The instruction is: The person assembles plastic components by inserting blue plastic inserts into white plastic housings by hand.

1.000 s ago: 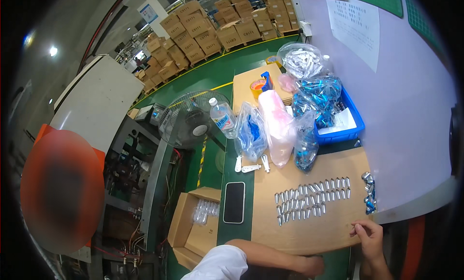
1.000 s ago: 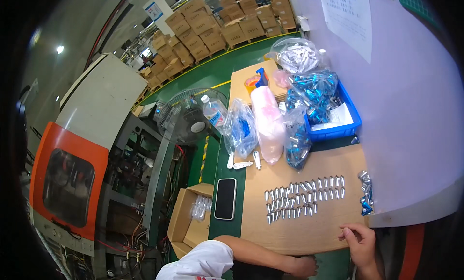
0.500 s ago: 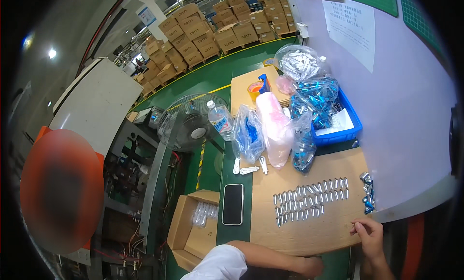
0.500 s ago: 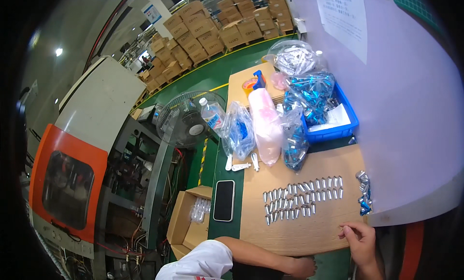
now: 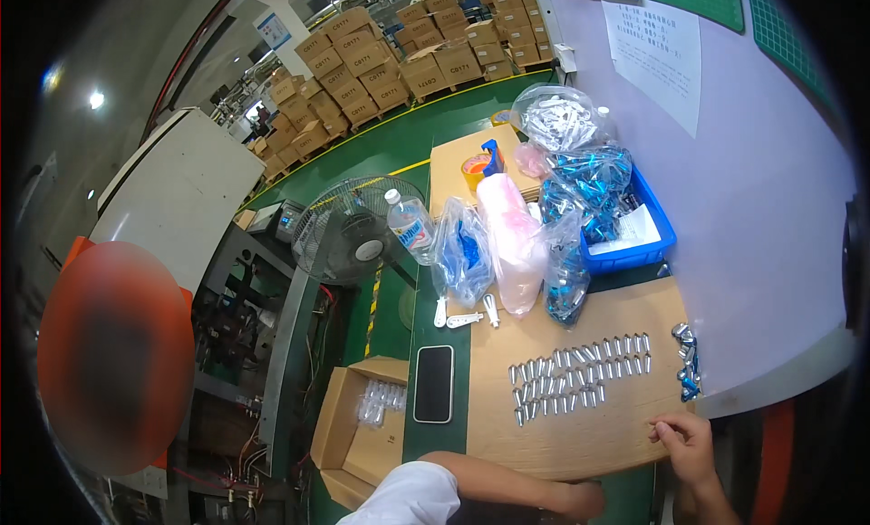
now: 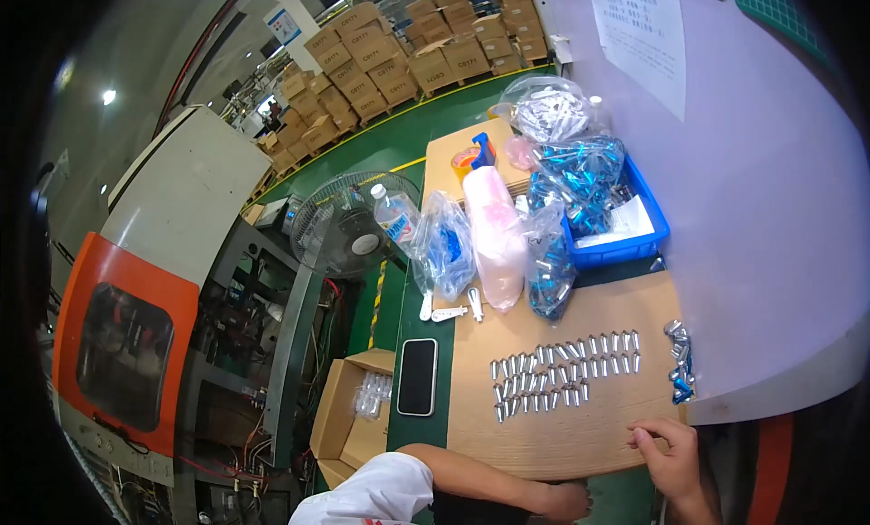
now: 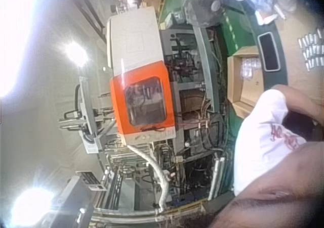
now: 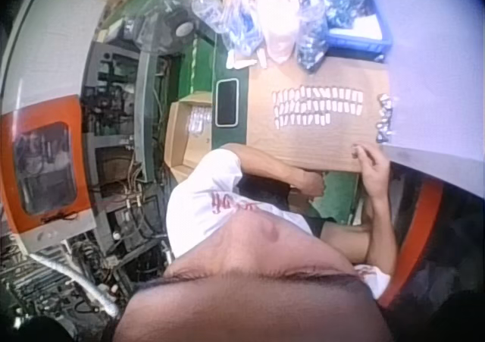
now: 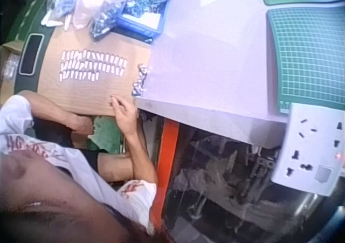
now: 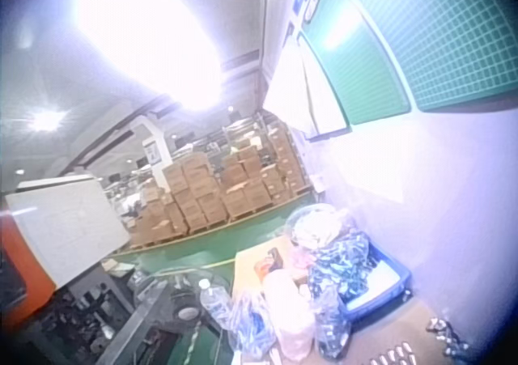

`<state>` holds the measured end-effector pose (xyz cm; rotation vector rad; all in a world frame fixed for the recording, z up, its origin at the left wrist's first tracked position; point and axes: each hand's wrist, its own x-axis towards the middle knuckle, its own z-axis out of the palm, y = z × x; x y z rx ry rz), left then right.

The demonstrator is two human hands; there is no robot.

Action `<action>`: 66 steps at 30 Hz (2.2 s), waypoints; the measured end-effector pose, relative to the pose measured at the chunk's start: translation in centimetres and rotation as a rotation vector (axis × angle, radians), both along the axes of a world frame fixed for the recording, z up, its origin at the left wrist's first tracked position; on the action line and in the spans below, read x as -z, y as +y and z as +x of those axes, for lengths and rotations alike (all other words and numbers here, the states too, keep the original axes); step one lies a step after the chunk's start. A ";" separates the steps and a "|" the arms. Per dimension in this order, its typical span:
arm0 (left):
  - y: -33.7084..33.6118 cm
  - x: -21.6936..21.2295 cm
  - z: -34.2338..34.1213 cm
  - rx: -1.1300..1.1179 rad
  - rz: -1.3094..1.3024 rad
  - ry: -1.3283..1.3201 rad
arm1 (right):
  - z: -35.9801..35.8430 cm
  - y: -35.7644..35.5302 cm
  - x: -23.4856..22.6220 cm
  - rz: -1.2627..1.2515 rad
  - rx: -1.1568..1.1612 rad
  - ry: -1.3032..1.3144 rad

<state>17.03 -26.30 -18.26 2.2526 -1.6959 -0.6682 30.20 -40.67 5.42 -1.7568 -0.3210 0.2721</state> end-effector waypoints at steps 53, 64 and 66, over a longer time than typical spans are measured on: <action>0.3 -1.1 0.3 0.036 0.024 -0.069 | -0.6 -0.8 -0.8 -0.783 -0.694 -0.048; 0.5 -1.2 0.3 0.039 -0.030 -0.076 | -0.6 -1.1 -0.1 -0.760 -0.702 -0.075; 0.5 -1.7 0.4 0.033 -0.037 -0.087 | -0.5 -1.1 -0.3 -0.759 -0.701 -0.073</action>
